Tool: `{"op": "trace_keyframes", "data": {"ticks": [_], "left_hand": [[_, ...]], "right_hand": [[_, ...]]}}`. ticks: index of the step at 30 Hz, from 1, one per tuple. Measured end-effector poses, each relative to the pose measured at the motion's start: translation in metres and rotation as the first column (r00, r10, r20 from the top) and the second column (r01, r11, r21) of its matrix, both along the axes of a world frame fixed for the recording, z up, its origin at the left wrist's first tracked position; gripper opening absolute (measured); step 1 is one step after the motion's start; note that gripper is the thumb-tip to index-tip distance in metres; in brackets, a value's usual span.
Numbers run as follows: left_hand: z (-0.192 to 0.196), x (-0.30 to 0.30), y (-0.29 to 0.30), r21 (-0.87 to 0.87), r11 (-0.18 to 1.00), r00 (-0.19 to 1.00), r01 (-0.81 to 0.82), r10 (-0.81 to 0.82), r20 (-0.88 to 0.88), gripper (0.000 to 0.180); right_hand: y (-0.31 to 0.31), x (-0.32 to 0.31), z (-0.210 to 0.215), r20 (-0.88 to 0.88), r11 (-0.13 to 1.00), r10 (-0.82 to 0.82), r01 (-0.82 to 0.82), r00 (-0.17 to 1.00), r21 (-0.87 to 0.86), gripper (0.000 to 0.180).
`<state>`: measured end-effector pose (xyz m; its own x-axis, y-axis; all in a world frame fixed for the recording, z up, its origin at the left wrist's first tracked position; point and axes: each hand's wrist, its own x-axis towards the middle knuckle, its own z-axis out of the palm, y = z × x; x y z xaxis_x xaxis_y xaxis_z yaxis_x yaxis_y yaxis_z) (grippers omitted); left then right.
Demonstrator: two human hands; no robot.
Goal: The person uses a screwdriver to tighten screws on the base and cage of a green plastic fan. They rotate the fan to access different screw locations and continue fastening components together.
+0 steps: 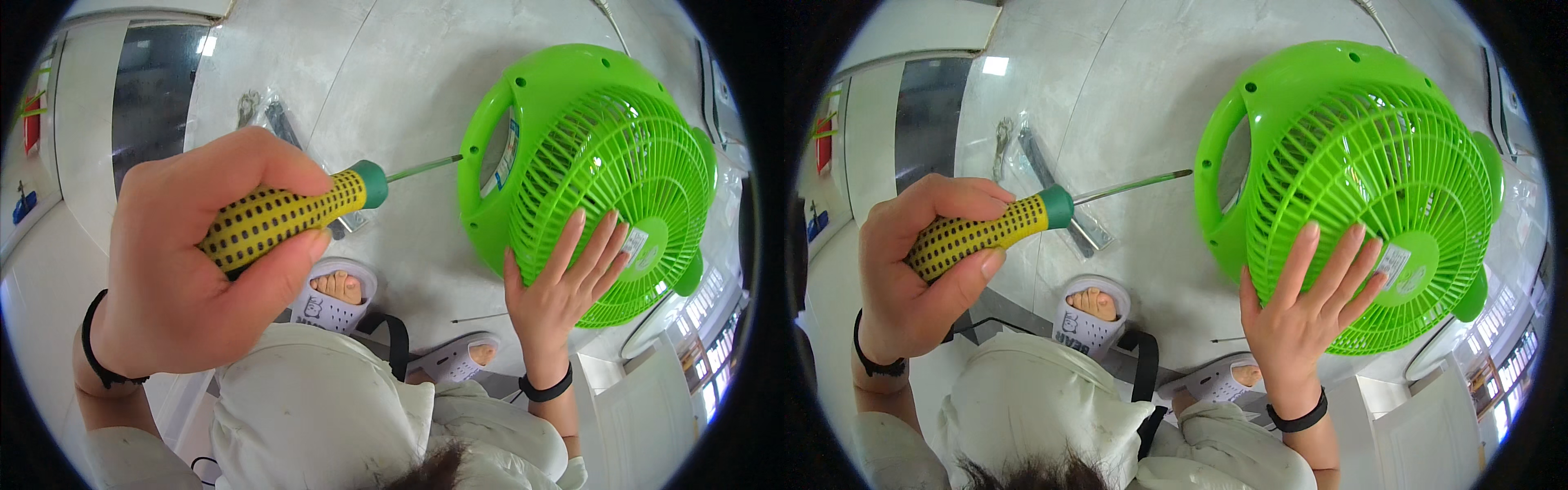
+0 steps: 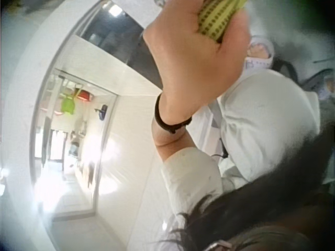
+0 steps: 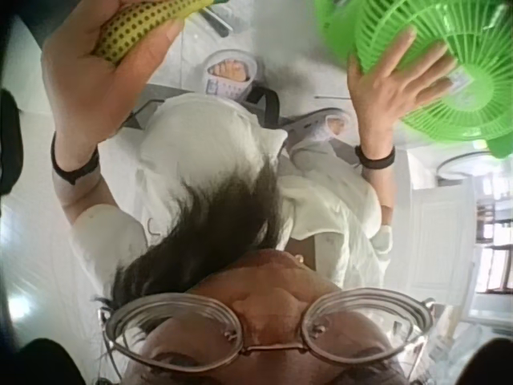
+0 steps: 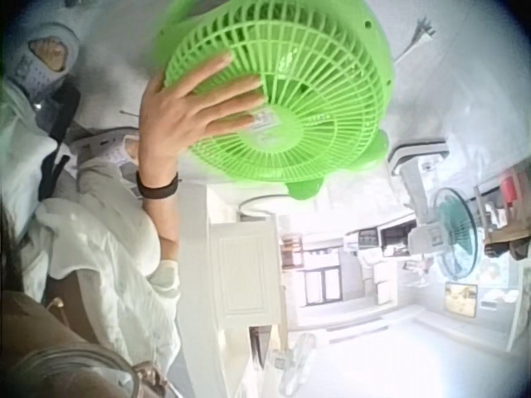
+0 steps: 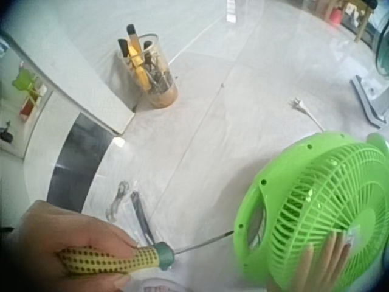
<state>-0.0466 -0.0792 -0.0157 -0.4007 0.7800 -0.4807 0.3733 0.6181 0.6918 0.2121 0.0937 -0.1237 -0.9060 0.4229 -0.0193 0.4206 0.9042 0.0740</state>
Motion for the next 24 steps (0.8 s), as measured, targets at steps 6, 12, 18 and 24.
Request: {"op": "trace_keyframes", "data": {"ticks": [6, 12, 18, 24], "left_hand": [[-0.006, 0.017, 0.001, 0.154, 0.985, 0.992, 0.07, -0.054, -0.111, 0.027], [-0.007, 0.02, 0.011, 0.159, 0.967, 0.955, 0.2, -0.156, -0.254, 0.027], [-0.01, 0.025, 0.029, 0.163, 0.954, 0.935, 0.251, -0.195, -0.297, 0.028], [0.01, 0.029, 0.025, 0.041, 0.977, 0.954, 0.21, -0.196, -0.228, 0.028]], "right_hand": [[-0.001, -0.011, 0.003, 0.007, 0.999, -0.043, 0.043, 0.999, -0.006, 0.089], [-0.002, -0.013, 0.001, 0.0, 0.997, -0.076, 0.076, 0.997, -0.018, 0.091], [-0.002, -0.012, 0.0, -0.039, 0.997, -0.078, 0.078, 0.996, -0.004, 0.093], [-0.003, -0.01, -0.002, -0.053, 0.997, -0.077, 0.077, 0.996, -0.007, 0.093]]}}
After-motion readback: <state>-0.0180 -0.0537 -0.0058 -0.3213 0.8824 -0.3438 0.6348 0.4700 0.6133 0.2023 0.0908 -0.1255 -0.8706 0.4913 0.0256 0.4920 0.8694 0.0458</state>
